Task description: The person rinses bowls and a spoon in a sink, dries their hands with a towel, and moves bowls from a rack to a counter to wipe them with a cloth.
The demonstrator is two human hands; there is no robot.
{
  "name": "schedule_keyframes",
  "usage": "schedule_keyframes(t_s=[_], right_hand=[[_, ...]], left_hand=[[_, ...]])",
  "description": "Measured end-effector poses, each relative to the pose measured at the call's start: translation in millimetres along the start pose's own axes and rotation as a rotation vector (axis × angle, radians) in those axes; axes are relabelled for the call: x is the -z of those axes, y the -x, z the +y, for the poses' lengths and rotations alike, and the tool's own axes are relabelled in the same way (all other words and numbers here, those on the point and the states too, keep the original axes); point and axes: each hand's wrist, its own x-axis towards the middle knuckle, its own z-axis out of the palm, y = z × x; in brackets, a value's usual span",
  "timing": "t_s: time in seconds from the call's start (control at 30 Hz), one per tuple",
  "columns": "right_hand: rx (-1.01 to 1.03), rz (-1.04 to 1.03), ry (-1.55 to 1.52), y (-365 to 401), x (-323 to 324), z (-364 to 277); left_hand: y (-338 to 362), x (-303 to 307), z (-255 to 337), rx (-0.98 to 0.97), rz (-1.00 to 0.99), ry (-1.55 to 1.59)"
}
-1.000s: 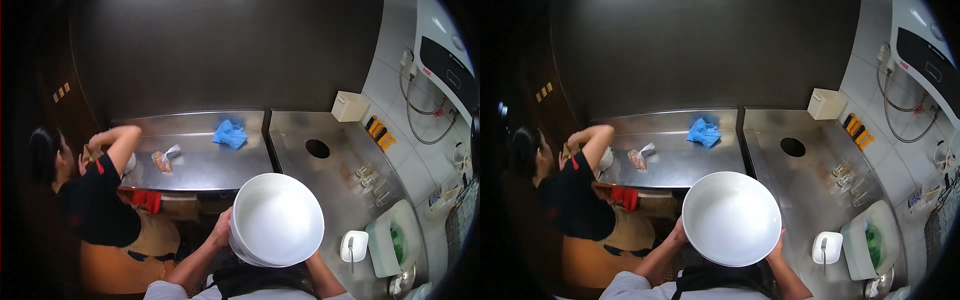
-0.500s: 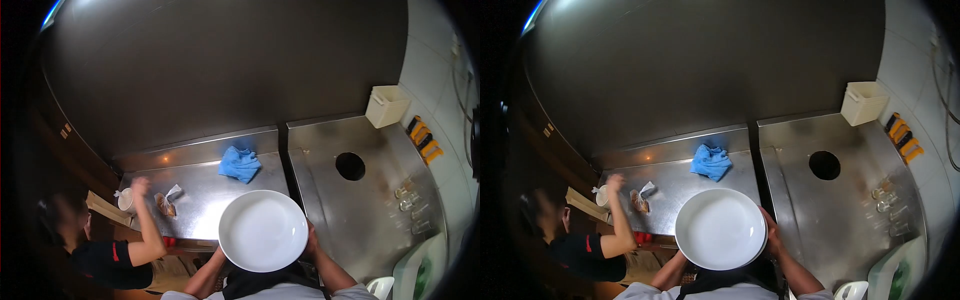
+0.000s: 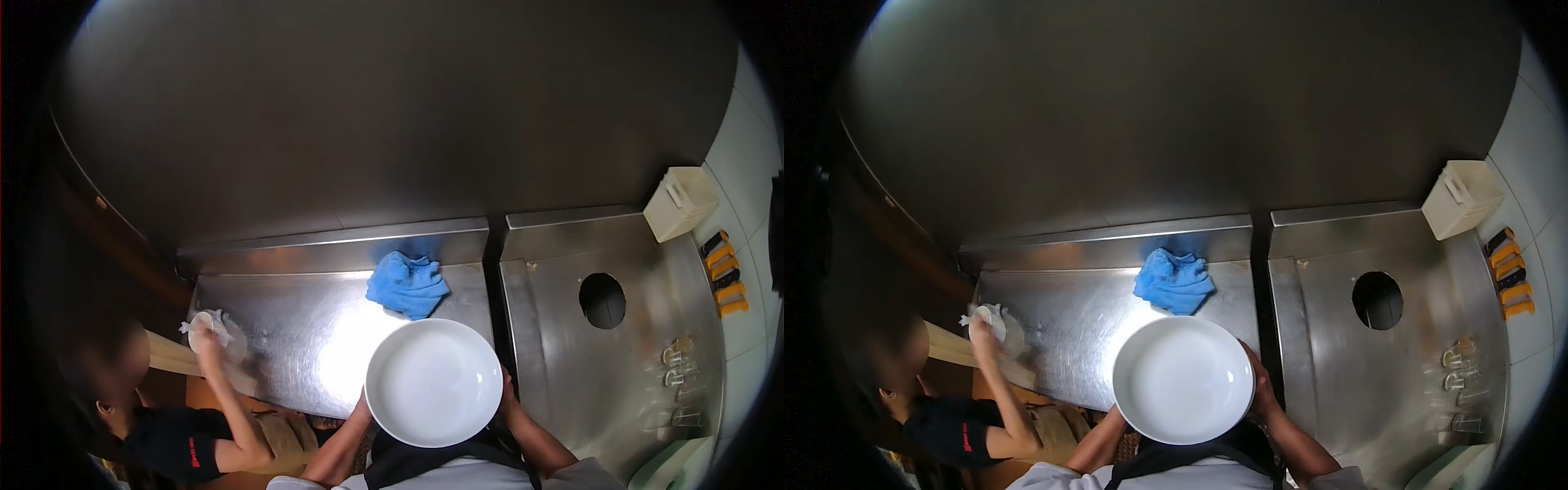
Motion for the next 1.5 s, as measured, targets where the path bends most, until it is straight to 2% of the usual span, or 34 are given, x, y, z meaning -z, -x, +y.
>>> schedule_keyframes(t_s=[0.1,0.37,0.73,0.83,0.93,1.03,1.13,1.23,1.33,1.43,1.5], right_hand=[[-0.052,0.01,0.013,-9.6,-9.8,6.8],[0.014,-0.132,0.095,-75.4,-41.6,24.7],[0.033,-0.329,0.122,-143.0,-64.9,43.4],[0.003,-0.308,0.175,-153.5,-68.4,29.3],[-0.009,-0.546,0.413,-188.9,-42.2,-14.6],[-0.272,-0.328,0.715,-217.5,-26.7,-35.7],[0.21,-0.303,0.88,-255.4,-41.9,-29.9],[0.406,-0.469,0.907,-277.3,-56.3,5.8],[0.389,-0.457,1.195,-276.3,-77.0,22.1],[0.189,-0.308,1.22,-267.7,-77.3,13.3],[0.187,-0.266,1.308,-260.7,-72.2,21.5]], left_hand=[[-5.2,16.2,-3.6,0.031,0.025,0.018],[-34.9,55.8,-9.1,0.072,0.105,0.066],[-34.4,75.7,-16.5,0.154,0.197,0.112],[-31.0,76.5,-17.3,0.181,0.219,0.123],[-30.3,76.4,-18.9,0.196,0.234,0.131],[-29.5,76.4,-17.9,0.209,0.255,0.134],[-27.0,75.5,-15.6,0.213,0.278,0.135],[-16.7,75.1,-8.1,0.228,0.301,0.117],[-5.6,71.5,-1.2,0.238,0.329,0.114],[4.8,68.4,2.8,0.238,0.359,0.115],[8.2,63.7,3.5,0.23,0.372,0.117]])
